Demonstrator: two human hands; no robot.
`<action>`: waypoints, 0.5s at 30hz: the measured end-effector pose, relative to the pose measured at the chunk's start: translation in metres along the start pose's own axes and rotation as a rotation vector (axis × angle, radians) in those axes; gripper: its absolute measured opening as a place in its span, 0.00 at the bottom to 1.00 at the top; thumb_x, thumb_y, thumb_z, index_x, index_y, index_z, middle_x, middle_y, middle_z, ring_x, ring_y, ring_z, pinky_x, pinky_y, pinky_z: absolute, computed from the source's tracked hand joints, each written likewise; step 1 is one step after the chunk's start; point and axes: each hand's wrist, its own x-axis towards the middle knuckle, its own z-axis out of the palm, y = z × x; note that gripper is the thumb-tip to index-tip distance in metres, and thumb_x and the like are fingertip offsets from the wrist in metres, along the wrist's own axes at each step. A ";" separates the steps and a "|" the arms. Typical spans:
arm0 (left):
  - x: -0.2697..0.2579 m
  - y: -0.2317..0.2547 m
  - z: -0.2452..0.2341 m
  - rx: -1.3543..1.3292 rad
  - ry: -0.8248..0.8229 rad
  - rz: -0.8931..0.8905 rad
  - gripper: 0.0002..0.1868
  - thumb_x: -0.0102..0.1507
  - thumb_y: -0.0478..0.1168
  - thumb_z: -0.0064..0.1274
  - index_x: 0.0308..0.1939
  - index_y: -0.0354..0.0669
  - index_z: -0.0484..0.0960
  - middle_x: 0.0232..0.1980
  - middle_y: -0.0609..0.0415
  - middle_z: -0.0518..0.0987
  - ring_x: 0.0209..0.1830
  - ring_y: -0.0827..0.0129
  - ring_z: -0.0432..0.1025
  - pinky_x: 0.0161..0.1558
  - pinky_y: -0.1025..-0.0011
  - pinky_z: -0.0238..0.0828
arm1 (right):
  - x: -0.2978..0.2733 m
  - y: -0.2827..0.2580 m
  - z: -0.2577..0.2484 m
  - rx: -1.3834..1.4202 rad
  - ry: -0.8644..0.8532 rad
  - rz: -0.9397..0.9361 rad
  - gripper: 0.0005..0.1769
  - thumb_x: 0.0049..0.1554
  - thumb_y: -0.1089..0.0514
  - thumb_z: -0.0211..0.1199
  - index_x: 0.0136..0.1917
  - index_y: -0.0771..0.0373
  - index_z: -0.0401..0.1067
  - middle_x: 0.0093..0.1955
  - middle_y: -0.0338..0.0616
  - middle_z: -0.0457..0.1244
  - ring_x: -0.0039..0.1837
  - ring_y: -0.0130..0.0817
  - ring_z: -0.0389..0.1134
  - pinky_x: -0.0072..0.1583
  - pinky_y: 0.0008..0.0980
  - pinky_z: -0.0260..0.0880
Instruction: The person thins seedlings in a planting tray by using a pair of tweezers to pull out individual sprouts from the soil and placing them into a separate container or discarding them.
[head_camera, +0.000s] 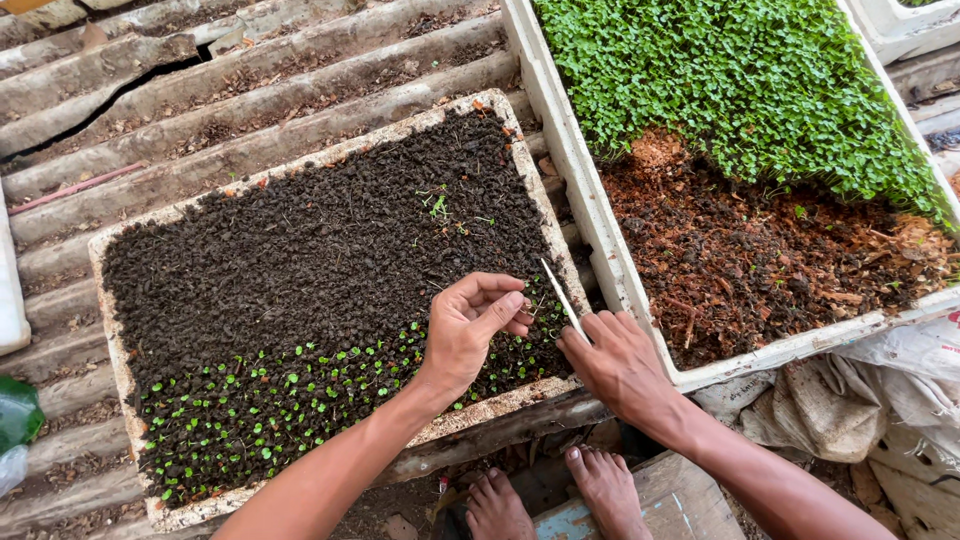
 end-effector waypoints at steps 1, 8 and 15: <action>-0.001 0.001 -0.002 -0.001 0.003 0.000 0.10 0.64 0.31 0.58 0.46 0.27 0.81 0.37 0.39 0.85 0.33 0.66 0.82 0.35 0.73 0.86 | -0.001 0.000 0.001 0.001 -0.001 -0.003 0.11 0.66 0.55 0.51 0.43 0.53 0.72 0.36 0.39 0.63 0.38 0.33 0.63 0.44 0.34 0.65; -0.005 -0.001 -0.011 -0.001 0.036 0.018 0.09 0.63 0.30 0.58 0.46 0.26 0.82 0.36 0.37 0.84 0.31 0.64 0.82 0.33 0.73 0.86 | -0.004 0.005 -0.002 0.090 0.114 -0.002 0.09 0.63 0.56 0.53 0.43 0.49 0.72 0.36 0.35 0.62 0.39 0.32 0.62 0.43 0.33 0.62; -0.020 -0.006 -0.019 -0.031 0.112 0.024 0.10 0.63 0.30 0.59 0.46 0.25 0.82 0.35 0.35 0.84 0.30 0.62 0.81 0.30 0.72 0.85 | 0.001 0.007 -0.039 0.870 0.275 0.097 0.13 0.57 0.66 0.60 0.53 0.56 0.80 0.43 0.41 0.73 0.45 0.33 0.73 0.50 0.35 0.72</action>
